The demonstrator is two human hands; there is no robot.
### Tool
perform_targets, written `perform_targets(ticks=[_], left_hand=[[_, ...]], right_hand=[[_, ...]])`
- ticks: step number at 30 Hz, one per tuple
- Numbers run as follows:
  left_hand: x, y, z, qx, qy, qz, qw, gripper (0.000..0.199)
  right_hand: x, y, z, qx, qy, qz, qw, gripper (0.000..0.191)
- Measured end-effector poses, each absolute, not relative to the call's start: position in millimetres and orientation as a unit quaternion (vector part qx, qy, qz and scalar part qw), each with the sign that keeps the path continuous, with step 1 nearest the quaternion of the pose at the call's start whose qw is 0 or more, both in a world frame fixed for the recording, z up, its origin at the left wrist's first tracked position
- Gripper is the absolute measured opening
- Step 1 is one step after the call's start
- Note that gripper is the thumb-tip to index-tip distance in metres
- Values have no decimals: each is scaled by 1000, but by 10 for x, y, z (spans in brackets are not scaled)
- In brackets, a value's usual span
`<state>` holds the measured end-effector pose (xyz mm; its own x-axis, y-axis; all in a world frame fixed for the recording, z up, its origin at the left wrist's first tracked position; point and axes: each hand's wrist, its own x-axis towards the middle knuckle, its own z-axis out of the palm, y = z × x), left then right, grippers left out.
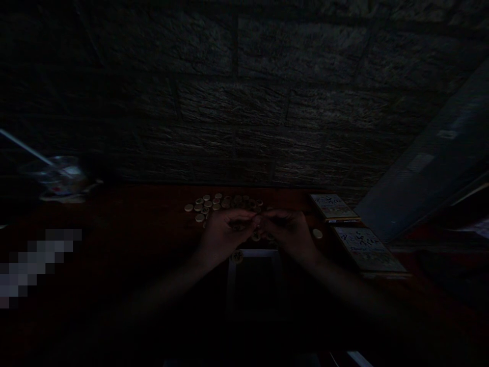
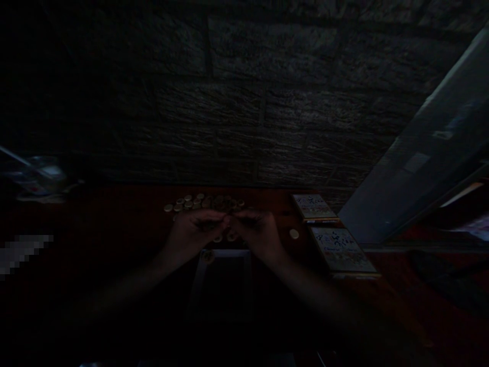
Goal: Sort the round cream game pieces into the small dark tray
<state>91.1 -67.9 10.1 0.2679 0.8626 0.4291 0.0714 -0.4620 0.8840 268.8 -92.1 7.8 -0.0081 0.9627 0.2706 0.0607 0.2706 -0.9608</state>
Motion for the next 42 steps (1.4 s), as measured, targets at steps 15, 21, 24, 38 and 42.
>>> perform_targets(ticks=[15,21,24,38,42], left_hand=[[868,-650,93,674,315,505,438,12],[863,-665,52,703,291,482,434,20],[843,-640,10,711,288,487,418,22],[883,-605,51,647,317,513,466,16],[879,-628,50,660,315,511,452,15]], right_hand=[[2698,-885,54,-409,-607,422,534,22],[2674,-894,64,-431,-570,445,539,21],[2669,-890,50,-439,-560,448,541,22],[2677,-904,139,-425,-518,516,534,21],[2679,-911,135,-431,-524,515,524,24]])
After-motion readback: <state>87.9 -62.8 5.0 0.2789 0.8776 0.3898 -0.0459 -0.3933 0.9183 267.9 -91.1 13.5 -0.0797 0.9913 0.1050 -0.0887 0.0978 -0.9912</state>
